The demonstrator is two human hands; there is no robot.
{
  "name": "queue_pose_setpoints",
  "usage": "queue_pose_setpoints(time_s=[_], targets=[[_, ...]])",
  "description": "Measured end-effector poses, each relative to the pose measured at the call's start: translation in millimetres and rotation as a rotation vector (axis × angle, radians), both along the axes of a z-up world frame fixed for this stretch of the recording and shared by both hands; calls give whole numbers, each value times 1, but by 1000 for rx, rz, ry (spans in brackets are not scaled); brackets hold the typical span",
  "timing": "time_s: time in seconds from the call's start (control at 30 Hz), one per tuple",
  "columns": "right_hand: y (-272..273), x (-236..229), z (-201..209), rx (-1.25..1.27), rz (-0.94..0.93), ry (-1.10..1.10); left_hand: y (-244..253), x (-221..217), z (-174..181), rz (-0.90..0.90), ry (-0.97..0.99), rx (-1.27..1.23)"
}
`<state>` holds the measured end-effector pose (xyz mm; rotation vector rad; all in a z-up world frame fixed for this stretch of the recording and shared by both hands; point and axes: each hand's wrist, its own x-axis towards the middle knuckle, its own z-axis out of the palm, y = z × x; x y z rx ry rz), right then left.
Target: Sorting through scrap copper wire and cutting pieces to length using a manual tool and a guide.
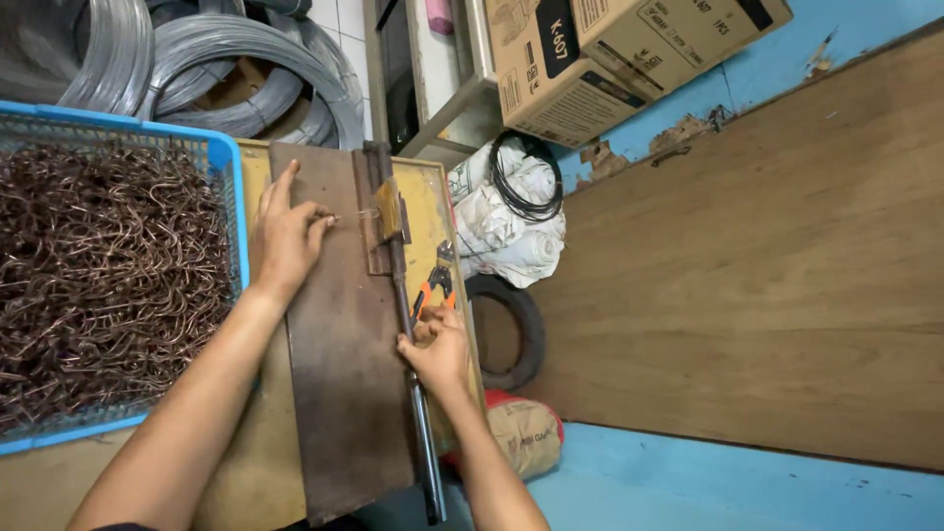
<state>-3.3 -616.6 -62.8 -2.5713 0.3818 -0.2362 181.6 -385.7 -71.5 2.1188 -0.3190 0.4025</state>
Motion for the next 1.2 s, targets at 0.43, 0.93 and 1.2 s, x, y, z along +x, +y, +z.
queue_pose_setpoints(time_s=[0.43, 0.93, 1.2], targets=[[17, 18, 139, 20, 102, -1, -13, -5, -23, -15, 81, 157], [8, 14, 111, 86, 71, 28, -61, -20, -30, 167, 92, -44], [8, 9, 94, 116, 57, -21, -83, -11, -28, 118, 37, -62]])
